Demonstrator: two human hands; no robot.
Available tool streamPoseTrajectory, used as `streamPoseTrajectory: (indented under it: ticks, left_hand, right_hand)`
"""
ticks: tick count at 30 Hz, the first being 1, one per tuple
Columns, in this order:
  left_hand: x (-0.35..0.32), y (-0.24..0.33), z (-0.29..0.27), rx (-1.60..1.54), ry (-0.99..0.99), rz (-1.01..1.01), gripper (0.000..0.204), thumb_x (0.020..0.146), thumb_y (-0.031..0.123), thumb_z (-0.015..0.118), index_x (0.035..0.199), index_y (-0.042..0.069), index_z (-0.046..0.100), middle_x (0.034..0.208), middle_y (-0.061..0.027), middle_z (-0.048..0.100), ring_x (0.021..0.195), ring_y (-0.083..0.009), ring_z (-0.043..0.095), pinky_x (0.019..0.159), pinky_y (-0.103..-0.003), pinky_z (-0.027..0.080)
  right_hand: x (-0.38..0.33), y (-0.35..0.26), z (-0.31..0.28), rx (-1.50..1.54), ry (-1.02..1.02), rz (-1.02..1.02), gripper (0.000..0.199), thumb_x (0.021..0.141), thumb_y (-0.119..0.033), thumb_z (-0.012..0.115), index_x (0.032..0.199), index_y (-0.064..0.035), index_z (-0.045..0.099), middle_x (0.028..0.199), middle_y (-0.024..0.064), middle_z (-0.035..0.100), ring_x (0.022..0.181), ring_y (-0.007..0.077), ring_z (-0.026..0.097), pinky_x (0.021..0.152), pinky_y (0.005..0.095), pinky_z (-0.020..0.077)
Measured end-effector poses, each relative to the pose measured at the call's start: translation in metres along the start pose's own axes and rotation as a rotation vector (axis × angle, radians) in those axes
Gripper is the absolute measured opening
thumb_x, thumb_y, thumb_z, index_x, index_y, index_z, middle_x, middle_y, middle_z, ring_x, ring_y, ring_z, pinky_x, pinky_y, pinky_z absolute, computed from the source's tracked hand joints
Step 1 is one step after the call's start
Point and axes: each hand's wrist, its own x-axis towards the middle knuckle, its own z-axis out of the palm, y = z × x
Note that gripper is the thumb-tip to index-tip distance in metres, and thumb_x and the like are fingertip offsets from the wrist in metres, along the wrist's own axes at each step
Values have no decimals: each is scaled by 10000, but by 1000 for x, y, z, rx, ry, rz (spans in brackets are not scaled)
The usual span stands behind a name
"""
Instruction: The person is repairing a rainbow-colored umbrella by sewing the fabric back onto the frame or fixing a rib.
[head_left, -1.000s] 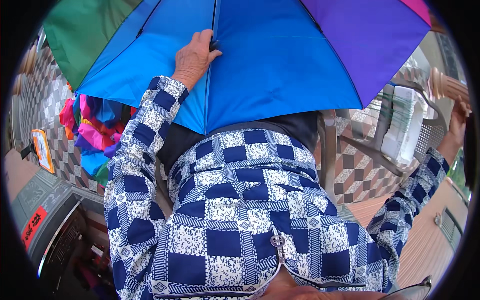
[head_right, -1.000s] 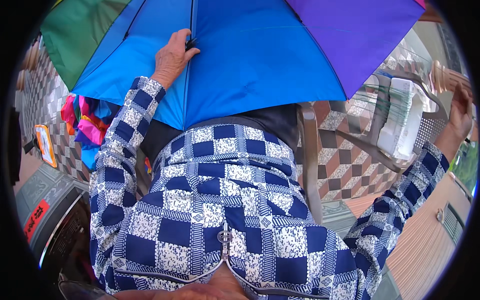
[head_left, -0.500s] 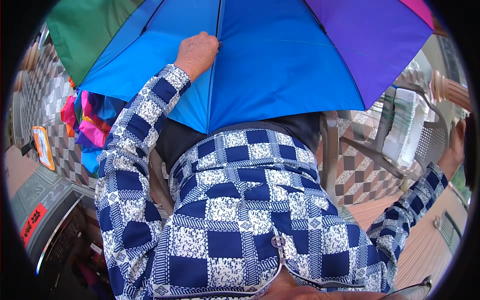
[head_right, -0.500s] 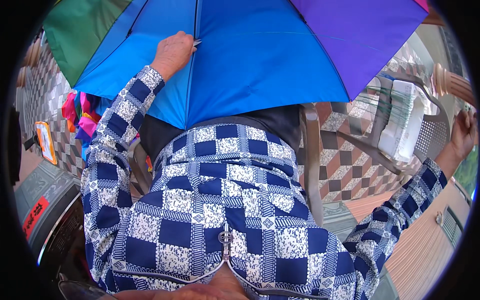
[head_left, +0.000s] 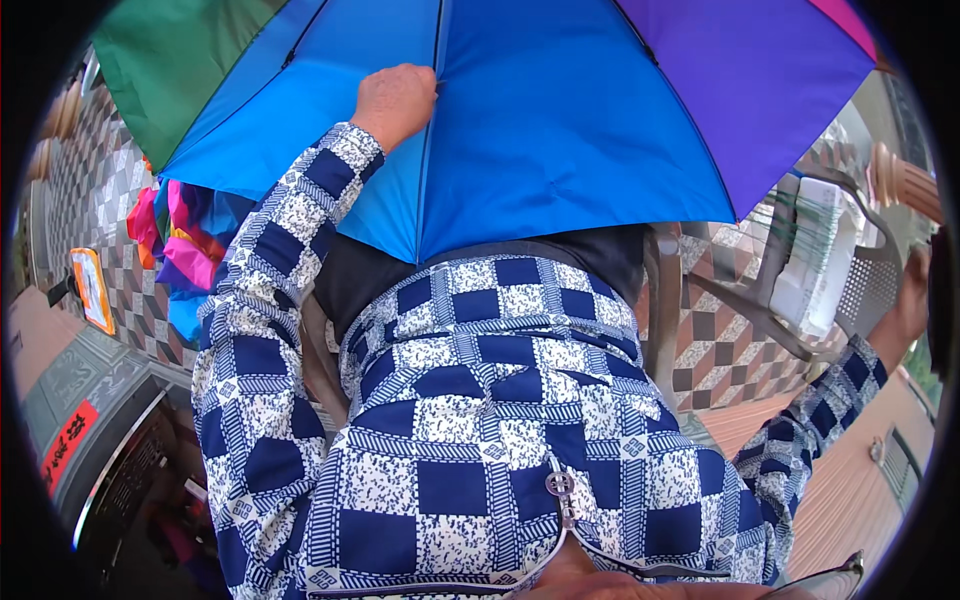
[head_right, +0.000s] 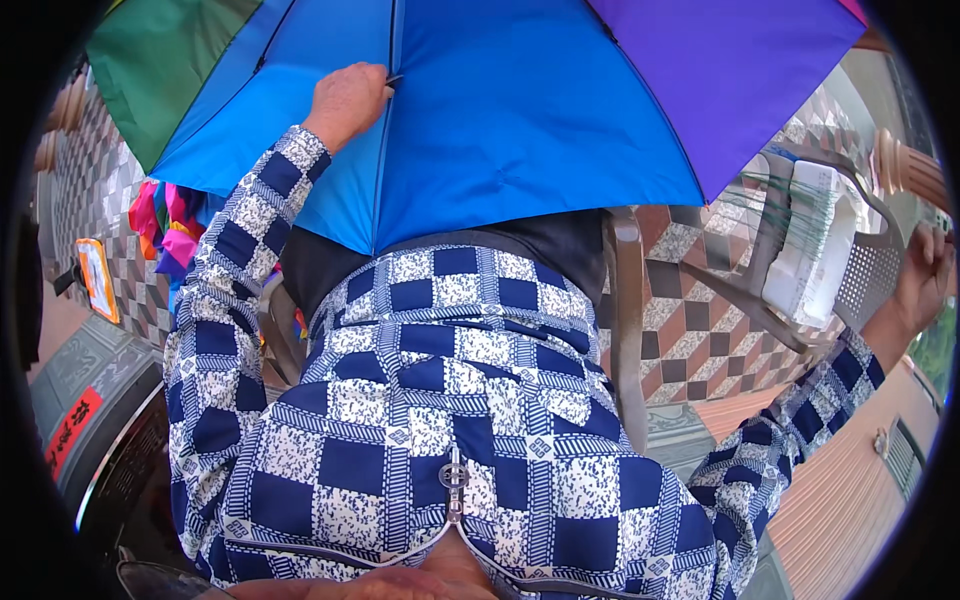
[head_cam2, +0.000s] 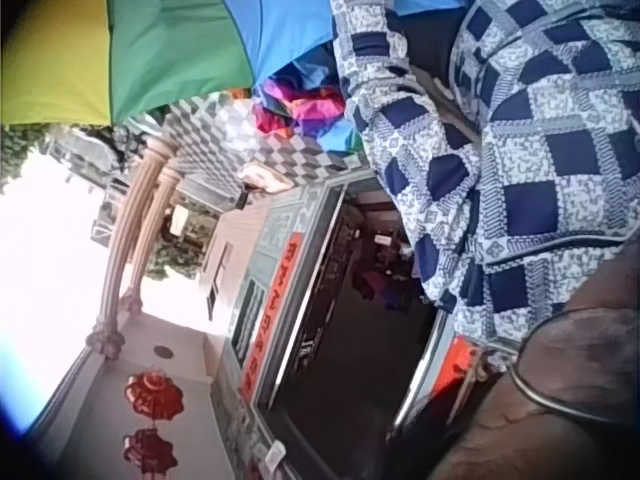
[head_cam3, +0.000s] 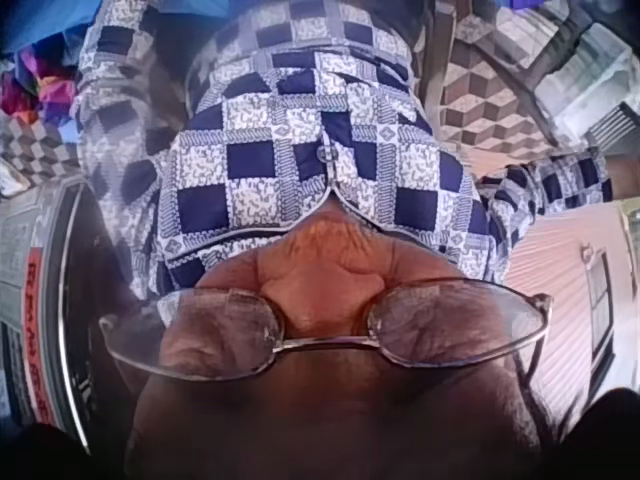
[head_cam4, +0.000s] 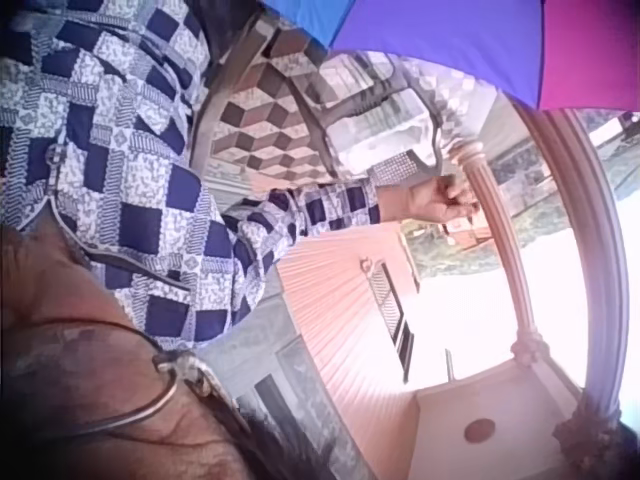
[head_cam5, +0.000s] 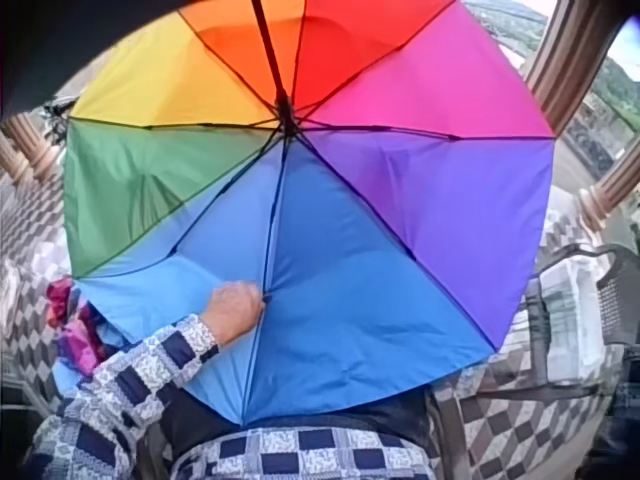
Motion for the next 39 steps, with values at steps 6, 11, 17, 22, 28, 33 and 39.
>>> streamPoseTrajectory:
  ticks: [6, 11, 17, 22, 28, 33, 39]
  left_hand:
    - [-5, -4, -1, -331, 25, -171, 227, 744, 226, 632, 846, 30, 584, 859, -179, 617, 816, -366, 596, 672, -458, 483]
    - [-13, -13, -16, -366, 102, -320, 226, 736, 227, 641, 831, 31, 580, 838, -183, 615, 794, -367, 594, 672, -472, 473]
    - [-39, -62, -1, -188, 305, -421, 242, 736, 233, 648, 855, 26, 607, 746, -161, 616, 727, -329, 604, 643, -423, 471]
    - [-21, -75, 56, -420, 123, -316, 227, 726, 217, 644, 775, 0, 598, 692, -151, 601, 636, -281, 590, 595, -371, 457]
    - [-34, -49, 65, -561, 231, -437, 184, 744, 155, 639, 741, -13, 564, 623, -112, 553, 554, -178, 532, 540, -310, 426]
    - [-50, -55, 63, -626, 721, -698, 106, 806, 88, 617, 830, -2, 565, 628, 21, 502, 585, -40, 463, 523, -216, 396]
    - [-78, -96, 105, -567, 977, -830, 190, 820, 103, 615, 957, -5, 540, 733, 34, 526, 612, -40, 465, 542, -189, 387]
  right_hand:
    - [-146, 205, 116, -1262, -1032, 321, 408, 730, -93, 643, 1119, -54, 527, 748, 37, 515, 627, 132, 522, 569, 259, 428]
    - [-179, 317, 129, -1351, -1390, -319, 200, 681, -60, 637, 871, -37, 578, 695, 119, 500, 678, 282, 558, 575, 386, 443]
    - [-103, 289, 130, -937, -1012, -42, 30, 721, -14, 582, 749, -13, 591, 651, 72, 524, 567, 180, 504, 514, 289, 381]
    - [-46, 312, 47, -940, -971, 234, 32, 696, -3, 575, 726, -6, 587, 633, 29, 503, 562, 96, 454, 503, 244, 346]
    - [-30, 344, 0, -1088, -1079, 634, 46, 670, -49, 603, 684, -5, 610, 655, 39, 561, 592, 112, 523, 526, 254, 399]
    - [-30, 384, -8, -1131, -1179, 682, 68, 672, -68, 626, 703, -8, 631, 655, 42, 593, 607, 114, 551, 542, 258, 430]
    - [-4, 432, -10, -1087, -1169, 679, 79, 682, -76, 638, 710, -2, 638, 642, 48, 601, 613, 113, 560, 547, 255, 441]
